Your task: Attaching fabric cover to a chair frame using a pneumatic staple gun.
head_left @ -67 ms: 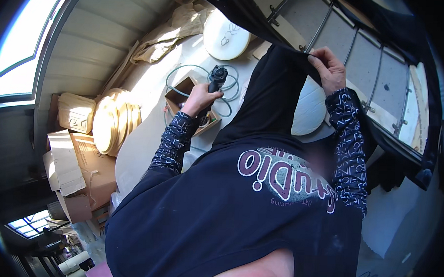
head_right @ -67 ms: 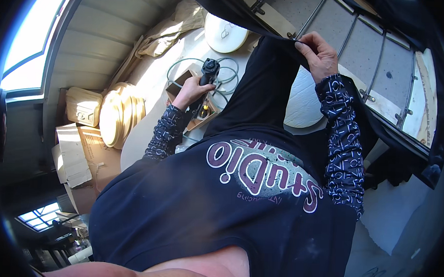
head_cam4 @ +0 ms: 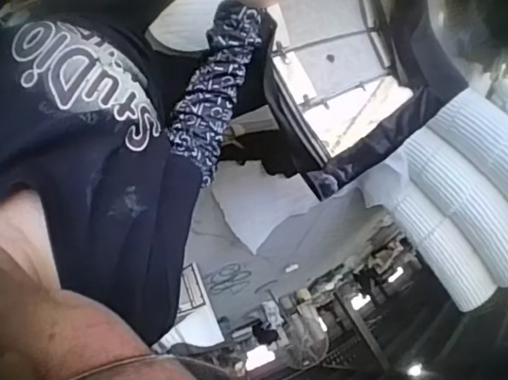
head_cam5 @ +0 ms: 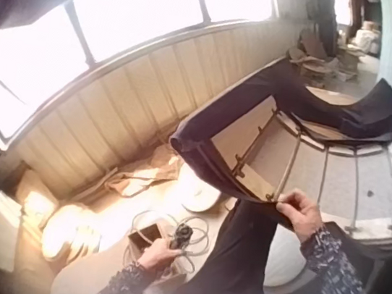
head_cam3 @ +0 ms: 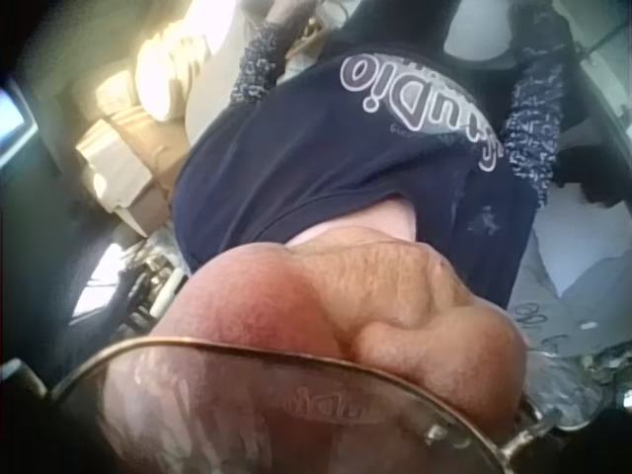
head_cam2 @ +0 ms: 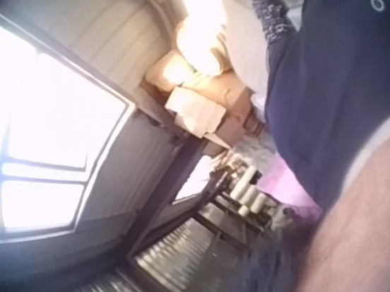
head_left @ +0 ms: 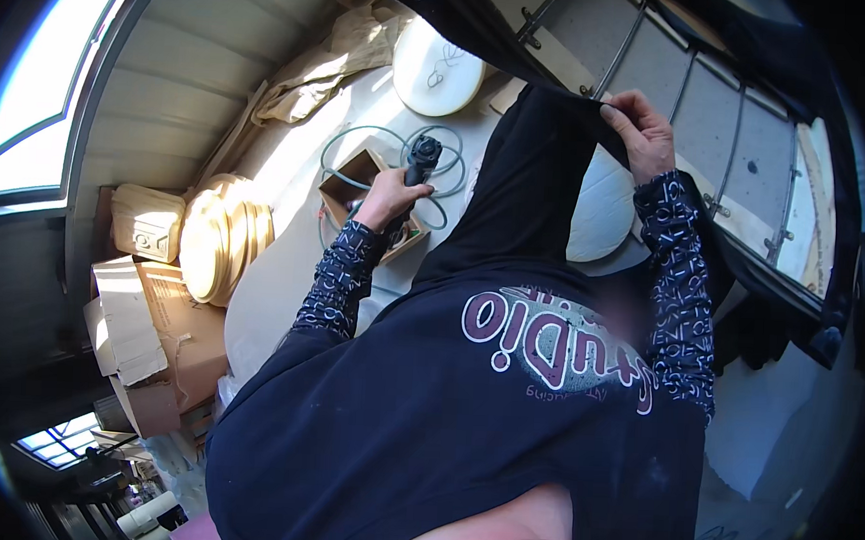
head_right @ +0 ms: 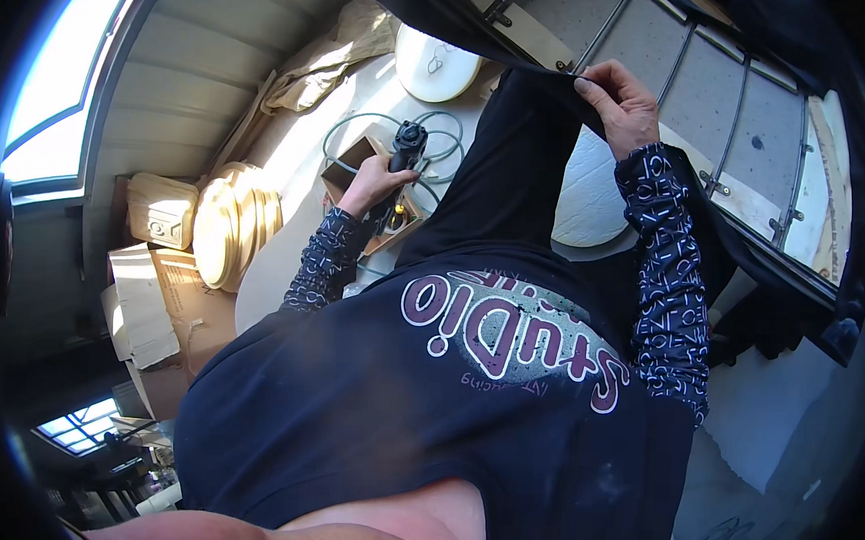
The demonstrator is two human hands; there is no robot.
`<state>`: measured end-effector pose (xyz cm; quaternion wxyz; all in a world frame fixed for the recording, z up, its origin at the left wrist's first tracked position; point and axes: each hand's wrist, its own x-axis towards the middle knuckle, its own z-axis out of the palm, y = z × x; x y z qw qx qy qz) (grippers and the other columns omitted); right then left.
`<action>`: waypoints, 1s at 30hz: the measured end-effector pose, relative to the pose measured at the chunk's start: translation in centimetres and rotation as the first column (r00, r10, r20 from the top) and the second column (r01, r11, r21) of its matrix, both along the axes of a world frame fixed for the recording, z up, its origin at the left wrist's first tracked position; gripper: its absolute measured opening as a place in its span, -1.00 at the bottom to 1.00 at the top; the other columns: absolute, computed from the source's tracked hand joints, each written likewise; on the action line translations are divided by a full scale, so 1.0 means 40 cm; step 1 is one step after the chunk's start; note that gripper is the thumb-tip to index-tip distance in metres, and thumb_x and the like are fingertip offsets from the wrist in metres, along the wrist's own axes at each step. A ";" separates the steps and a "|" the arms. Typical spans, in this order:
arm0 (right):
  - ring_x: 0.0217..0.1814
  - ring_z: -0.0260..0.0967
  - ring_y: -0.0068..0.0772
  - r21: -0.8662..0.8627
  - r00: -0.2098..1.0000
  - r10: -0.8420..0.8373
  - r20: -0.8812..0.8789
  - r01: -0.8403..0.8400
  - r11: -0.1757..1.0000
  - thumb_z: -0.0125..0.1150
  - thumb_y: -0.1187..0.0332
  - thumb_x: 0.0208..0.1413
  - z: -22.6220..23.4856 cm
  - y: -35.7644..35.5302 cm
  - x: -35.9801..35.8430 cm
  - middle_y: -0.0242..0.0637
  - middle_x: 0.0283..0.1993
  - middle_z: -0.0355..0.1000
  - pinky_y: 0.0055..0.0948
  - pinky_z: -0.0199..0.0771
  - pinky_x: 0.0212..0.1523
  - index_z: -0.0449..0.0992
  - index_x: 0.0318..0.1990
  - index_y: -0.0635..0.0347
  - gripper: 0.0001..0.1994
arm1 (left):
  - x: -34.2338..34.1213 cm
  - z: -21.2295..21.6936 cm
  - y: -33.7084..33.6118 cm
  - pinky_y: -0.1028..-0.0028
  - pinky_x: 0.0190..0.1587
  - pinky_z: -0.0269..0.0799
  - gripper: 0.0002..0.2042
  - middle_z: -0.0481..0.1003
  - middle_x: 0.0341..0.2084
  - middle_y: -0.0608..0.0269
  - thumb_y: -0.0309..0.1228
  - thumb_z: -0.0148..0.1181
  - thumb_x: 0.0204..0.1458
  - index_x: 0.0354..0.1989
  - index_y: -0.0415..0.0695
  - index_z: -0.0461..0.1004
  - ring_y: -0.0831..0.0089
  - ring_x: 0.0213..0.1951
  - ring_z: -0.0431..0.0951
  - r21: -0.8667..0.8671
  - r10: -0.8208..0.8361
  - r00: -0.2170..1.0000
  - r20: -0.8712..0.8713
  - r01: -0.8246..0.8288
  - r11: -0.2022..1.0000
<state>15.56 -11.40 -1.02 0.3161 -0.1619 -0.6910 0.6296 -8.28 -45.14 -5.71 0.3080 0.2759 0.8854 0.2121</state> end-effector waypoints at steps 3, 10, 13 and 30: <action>-0.20 0.43 -0.65 -0.235 0.995 0.027 -0.091 -0.048 0.971 0.28 0.39 0.18 0.010 0.019 0.014 -0.46 -0.29 0.52 -0.64 0.46 -0.10 0.56 -0.22 0.14 -0.92 | 0.017 -0.045 -0.031 0.44 -0.46 0.45 -0.56 0.52 -0.67 0.16 -0.07 0.37 -0.11 -0.48 -0.32 0.57 0.41 -0.59 0.55 -0.002 0.034 0.996 0.085 -0.034 0.999; -0.19 0.44 -0.60 -0.394 0.973 0.209 -0.102 -0.232 0.889 0.27 0.38 0.19 0.024 0.072 0.007 -0.44 -0.28 0.51 -0.62 0.46 -0.06 0.57 -0.20 0.18 -0.90 | 0.067 -0.082 -0.017 0.49 -0.48 0.44 -0.62 0.54 -0.64 0.24 -0.14 0.37 -0.08 -0.42 -0.31 0.58 0.48 -0.61 0.52 0.015 0.087 0.972 0.220 -0.093 0.996; -0.18 0.43 -0.60 -0.042 0.993 0.025 0.118 -0.020 0.999 0.26 0.38 0.19 0.033 0.058 0.003 -0.44 -0.29 0.51 -0.61 0.49 -0.10 0.58 -0.21 0.15 -0.91 | 0.071 -0.068 -0.006 0.47 -0.50 0.44 -0.59 0.54 -0.64 0.21 -0.12 0.37 -0.09 -0.42 -0.34 0.57 0.47 -0.62 0.52 0.022 0.084 0.967 0.242 -0.092 0.996; -0.23 0.37 -0.54 0.252 0.921 0.109 0.374 -0.214 0.944 0.27 0.28 0.17 0.033 0.170 -0.018 -0.43 -0.30 0.35 -0.53 0.39 -0.12 0.53 -0.34 0.19 -0.83 | 0.261 0.499 0.241 0.64 -0.58 0.38 -0.67 0.49 -0.63 0.34 -0.27 0.33 0.03 -0.18 -0.29 0.48 0.60 -0.65 0.49 0.540 -0.375 0.876 0.304 0.165 0.825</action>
